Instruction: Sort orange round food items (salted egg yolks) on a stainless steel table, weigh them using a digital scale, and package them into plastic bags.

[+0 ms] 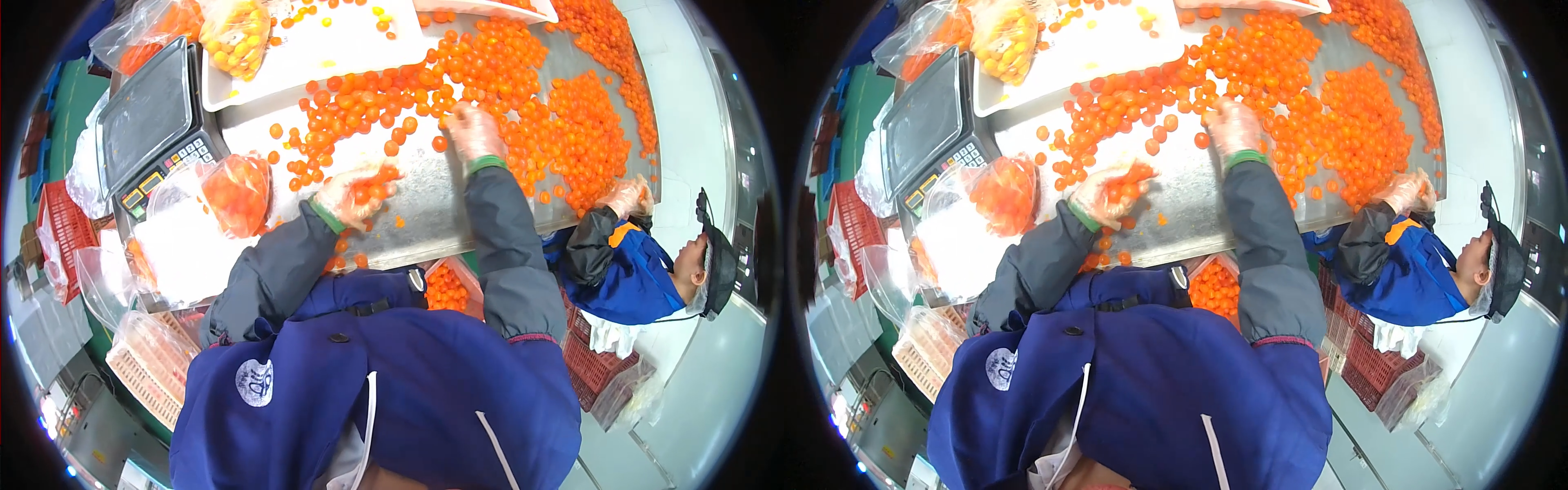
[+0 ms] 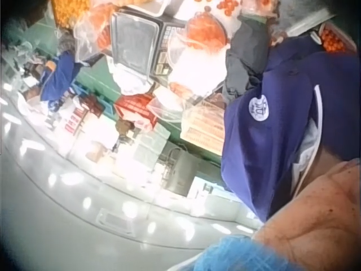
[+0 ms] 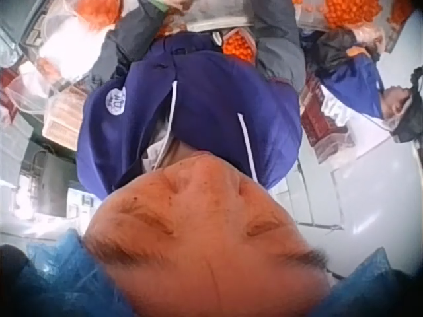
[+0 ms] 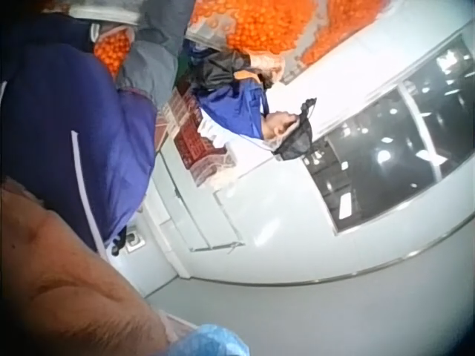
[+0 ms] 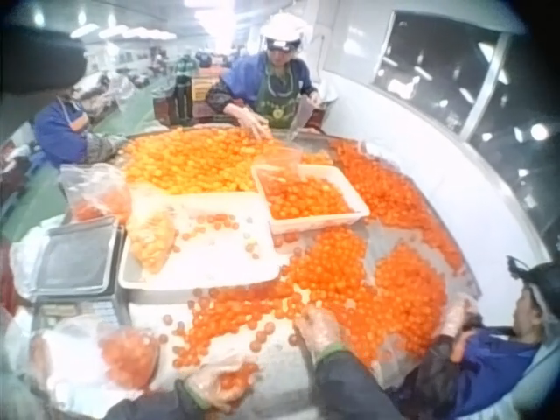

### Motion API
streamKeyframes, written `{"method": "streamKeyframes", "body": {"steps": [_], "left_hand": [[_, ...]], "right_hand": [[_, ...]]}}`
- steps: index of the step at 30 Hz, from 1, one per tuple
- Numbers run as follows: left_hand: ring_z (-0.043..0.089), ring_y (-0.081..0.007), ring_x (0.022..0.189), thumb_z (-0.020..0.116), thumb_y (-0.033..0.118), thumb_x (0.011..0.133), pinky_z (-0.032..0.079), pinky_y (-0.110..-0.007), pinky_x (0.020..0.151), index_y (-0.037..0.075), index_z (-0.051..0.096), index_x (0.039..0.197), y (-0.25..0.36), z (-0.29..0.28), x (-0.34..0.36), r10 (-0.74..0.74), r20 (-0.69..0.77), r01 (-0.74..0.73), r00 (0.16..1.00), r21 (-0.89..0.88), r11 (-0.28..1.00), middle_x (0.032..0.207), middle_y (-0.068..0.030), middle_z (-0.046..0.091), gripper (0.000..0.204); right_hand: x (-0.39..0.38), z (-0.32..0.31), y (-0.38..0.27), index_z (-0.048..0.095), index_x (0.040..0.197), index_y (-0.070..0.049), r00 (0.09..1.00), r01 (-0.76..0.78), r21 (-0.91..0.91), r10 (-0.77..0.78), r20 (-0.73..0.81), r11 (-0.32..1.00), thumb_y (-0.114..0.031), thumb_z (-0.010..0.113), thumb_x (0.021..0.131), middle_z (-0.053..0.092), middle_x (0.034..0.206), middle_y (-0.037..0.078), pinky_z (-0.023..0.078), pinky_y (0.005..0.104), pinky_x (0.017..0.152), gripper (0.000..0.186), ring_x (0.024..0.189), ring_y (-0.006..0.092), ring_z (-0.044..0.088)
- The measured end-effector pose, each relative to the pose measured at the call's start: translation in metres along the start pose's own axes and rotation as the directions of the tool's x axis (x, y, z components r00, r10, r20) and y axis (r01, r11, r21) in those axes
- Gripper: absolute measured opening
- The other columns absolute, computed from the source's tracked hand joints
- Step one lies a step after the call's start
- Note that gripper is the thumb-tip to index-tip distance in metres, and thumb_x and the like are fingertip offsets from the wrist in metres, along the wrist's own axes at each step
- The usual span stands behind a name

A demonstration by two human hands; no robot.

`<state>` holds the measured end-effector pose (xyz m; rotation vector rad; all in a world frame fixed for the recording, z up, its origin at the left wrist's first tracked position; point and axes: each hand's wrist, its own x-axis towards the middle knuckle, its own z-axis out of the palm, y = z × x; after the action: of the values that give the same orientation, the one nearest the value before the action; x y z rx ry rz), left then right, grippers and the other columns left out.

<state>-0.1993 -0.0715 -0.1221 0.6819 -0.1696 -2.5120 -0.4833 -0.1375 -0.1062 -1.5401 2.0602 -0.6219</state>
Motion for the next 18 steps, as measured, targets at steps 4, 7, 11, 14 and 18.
{"method": "streamKeyframes", "body": {"steps": [4, 7, 11, 14, 18], "left_hand": [[0.061, -0.0207, 0.094, 0.055, 0.018, 0.096, 0.055, -0.032, 0.081, 0.002, 0.055, 0.129, 0.017, 0.044, -0.088, 0.116, 0.051, -0.112, 0.992, -0.063, 0.992, 0.126, -0.0182, 0.061, 0.037], [0.056, -0.0168, 0.078, 0.063, 0.026, 0.085, 0.049, -0.029, 0.071, 0.0, 0.059, 0.119, 0.05, 0.049, -0.17, 0.468, 0.109, -0.48, 0.877, 0.241, 0.844, 0.124, -0.0211, 0.061, 0.043], [0.056, -0.0152, 0.073, 0.067, 0.018, 0.083, 0.049, -0.027, 0.067, 0.002, 0.065, 0.108, 0.108, 0.07, -0.263, 0.793, -0.043, -0.469, 0.607, 0.787, 0.401, 0.12, -0.0167, 0.063, 0.03], [0.062, -0.0226, 0.092, 0.067, 0.01, 0.083, 0.051, -0.034, 0.078, 0.0, 0.064, 0.104, 0.138, 0.058, -0.271, 0.773, 0.099, 0.121, 0.626, 0.967, -0.223, 0.108, -0.0136, 0.063, 0.023], [0.061, -0.0375, 0.097, 0.068, 0.009, 0.078, 0.049, -0.042, 0.085, 0.002, 0.065, 0.101, 0.144, 0.028, -0.258, 0.711, 0.197, 0.332, 0.675, 0.78, -0.531, 0.104, -0.0192, 0.061, 0.024]], "right_hand": [[0.001, 0.024, -0.006, 0.067, 0.103, -0.003, 1.0, -0.004, 0.1, 0.001, 0.031, 0.995, -0.009, 0.065, 0.083, 0.067, 0.082, 0.007, 0.053, 0.0355, 0.066, 0.021, 0.078, 0.0183, 0.067], [-0.012, 0.003, -0.004, 0.064, 0.112, 0.008, 0.945, -0.317, 0.751, 0.122, 0.304, 0.579, -0.007, 0.065, 0.087, 0.069, 0.097, 0.017, 0.058, 0.0341, 0.073, 0.029, 0.088, 0.0281, 0.07], [-0.024, -0.004, -0.004, 0.056, 0.121, 0.012, 0.891, -0.429, 0.862, -0.027, 0.452, 0.271, -0.002, 0.059, 0.093, 0.064, 0.114, 0.024, 0.058, 0.0334, 0.091, 0.031, 0.099, 0.0331, 0.068], [-0.025, 0.004, 0.003, 0.059, 0.115, 0.008, 0.921, -0.387, 0.898, 0.13, 0.366, 0.212, 0.002, 0.057, 0.093, 0.066, 0.106, 0.021, 0.062, 0.0343, 0.084, 0.023, 0.093, 0.0305, 0.069], [-0.015, -0.008, 0.021, 0.061, 0.109, 0.005, 0.945, -0.312, 0.896, 0.202, 0.257, 0.317, 0.001, 0.06, 0.091, 0.064, 0.095, 0.014, 0.059, 0.0295, 0.068, 0.019, 0.08, 0.0217, 0.066]]}}
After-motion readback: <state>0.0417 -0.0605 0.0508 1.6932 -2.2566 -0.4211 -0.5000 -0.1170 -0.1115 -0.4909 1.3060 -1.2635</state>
